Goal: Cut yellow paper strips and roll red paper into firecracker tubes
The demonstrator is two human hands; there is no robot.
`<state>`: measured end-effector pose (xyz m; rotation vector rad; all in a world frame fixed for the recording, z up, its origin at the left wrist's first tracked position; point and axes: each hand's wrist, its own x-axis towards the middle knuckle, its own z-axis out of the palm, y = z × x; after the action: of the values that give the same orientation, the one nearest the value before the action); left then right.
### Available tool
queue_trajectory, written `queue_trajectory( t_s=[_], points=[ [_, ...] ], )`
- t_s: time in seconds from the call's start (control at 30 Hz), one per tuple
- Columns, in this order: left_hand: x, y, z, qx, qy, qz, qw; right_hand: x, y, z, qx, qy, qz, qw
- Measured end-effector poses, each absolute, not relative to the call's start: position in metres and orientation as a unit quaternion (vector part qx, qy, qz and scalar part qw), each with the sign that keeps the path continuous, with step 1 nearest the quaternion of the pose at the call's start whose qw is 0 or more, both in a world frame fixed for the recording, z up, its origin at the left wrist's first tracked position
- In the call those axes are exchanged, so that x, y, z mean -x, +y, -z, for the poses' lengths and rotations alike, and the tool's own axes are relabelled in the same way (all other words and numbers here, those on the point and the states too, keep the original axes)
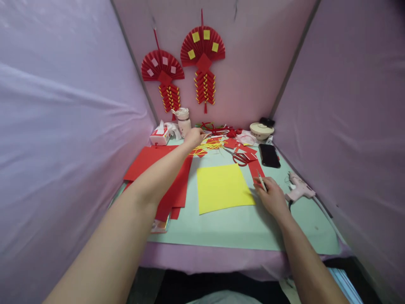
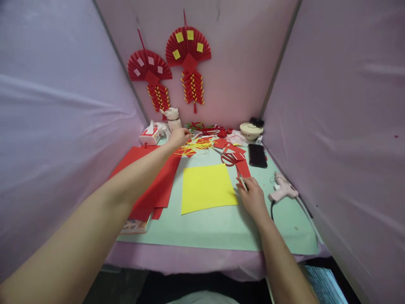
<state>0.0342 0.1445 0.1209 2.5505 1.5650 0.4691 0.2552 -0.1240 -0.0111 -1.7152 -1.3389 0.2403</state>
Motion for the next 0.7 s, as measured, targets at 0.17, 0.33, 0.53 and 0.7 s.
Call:
queue_trajectory(
  t_s=[0.17, 0.33, 0.53, 0.7],
  points=[
    [-0.022, 0.171, -0.106, -0.810, 0.575, -0.101, 0.059, -0.255, -0.125, 0.020, 0.698, -0.547, -0.115, 0.447],
    [-0.006, 0.134, -0.090, -0.813, 0.575, -0.082, 0.039, -0.258, -0.127, 0.025, 0.734, -0.560, -0.083, 0.375],
    [0.013, -0.014, -0.042, -0.923, 0.366, -0.019, 0.115, -0.269, -0.106, 0.016, 0.824, -0.524, -0.025, 0.214],
    [0.026, -0.087, -0.009, -0.927, 0.344, -0.023, 0.144, -0.268, -0.085, 0.010, 0.837, -0.511, -0.001, 0.193]
  ],
)
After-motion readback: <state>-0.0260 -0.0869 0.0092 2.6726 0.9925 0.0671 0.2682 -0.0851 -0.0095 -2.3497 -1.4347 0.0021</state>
